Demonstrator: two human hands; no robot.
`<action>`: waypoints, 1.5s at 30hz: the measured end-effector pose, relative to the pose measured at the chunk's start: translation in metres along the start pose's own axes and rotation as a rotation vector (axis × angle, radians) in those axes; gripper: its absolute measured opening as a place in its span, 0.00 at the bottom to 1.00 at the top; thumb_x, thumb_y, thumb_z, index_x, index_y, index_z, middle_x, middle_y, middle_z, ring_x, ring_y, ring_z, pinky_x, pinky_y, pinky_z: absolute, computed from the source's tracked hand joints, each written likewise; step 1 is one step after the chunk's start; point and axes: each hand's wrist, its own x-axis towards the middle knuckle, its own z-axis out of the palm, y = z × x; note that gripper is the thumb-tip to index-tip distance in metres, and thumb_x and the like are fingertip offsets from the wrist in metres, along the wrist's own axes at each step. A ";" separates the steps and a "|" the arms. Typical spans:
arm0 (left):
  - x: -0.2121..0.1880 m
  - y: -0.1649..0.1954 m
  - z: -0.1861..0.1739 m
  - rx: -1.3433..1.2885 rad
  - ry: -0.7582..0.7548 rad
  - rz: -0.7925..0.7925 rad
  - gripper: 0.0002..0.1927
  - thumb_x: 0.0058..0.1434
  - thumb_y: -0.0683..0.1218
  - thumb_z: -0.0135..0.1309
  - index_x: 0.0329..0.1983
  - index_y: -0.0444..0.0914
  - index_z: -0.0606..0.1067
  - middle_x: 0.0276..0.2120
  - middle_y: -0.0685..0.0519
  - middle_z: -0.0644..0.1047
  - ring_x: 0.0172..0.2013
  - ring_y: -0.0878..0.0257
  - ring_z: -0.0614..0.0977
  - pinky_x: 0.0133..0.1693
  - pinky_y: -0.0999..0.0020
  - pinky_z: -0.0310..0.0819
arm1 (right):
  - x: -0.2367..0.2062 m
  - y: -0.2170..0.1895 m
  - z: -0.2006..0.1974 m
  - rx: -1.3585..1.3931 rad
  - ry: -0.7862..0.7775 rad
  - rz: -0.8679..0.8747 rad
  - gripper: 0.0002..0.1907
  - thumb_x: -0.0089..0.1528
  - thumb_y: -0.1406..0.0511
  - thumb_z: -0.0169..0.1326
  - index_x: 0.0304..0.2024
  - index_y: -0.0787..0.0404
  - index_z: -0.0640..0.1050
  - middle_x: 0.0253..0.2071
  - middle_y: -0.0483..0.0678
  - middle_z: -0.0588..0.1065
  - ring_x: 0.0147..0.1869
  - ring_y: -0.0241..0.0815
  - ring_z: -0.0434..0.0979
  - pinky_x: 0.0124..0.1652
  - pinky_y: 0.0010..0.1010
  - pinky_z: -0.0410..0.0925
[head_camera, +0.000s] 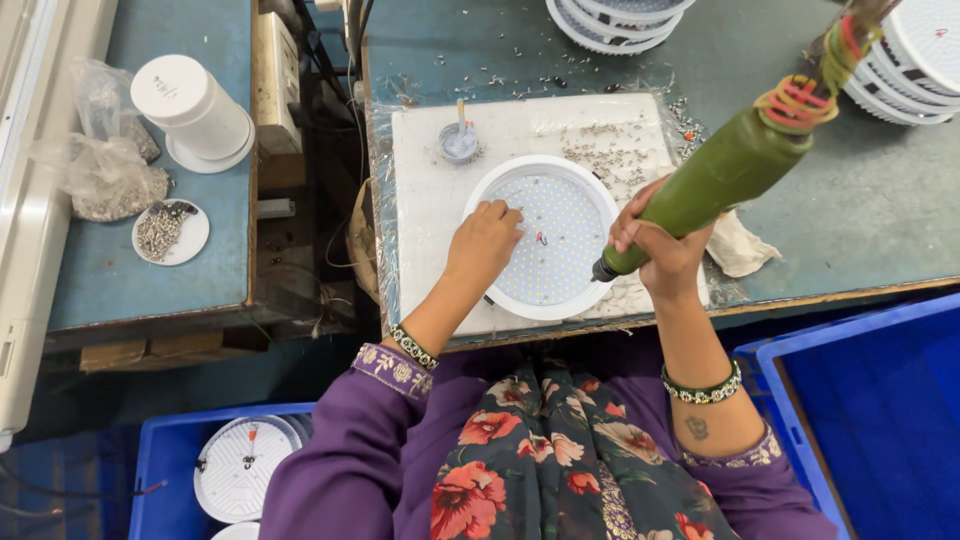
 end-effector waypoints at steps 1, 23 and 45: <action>0.005 -0.002 0.004 -0.001 0.003 -0.018 0.11 0.54 0.44 0.63 0.40 0.38 0.79 0.38 0.50 0.75 0.44 0.53 0.77 0.41 0.59 0.76 | -0.003 -0.001 -0.001 -0.004 0.008 0.002 0.10 0.56 0.77 0.52 0.40 0.68 0.70 0.29 0.49 0.69 0.29 0.42 0.73 0.35 0.36 0.71; -0.048 0.057 -0.008 -0.796 -0.073 -0.281 0.07 0.62 0.42 0.61 0.43 0.37 0.79 0.39 0.52 0.85 0.37 0.62 0.86 0.36 0.68 0.81 | -0.004 -0.004 0.013 0.135 -0.059 -0.008 0.11 0.56 0.77 0.49 0.42 0.68 0.69 0.29 0.50 0.69 0.31 0.40 0.72 0.37 0.35 0.70; -0.052 0.062 -0.015 -0.816 -0.113 -0.143 0.20 0.66 0.39 0.55 0.58 0.37 0.62 0.39 0.48 0.84 0.42 0.54 0.87 0.40 0.65 0.82 | -0.006 0.009 0.021 0.139 -0.115 -0.009 0.11 0.59 0.75 0.52 0.43 0.65 0.68 0.28 0.50 0.69 0.30 0.39 0.71 0.38 0.35 0.71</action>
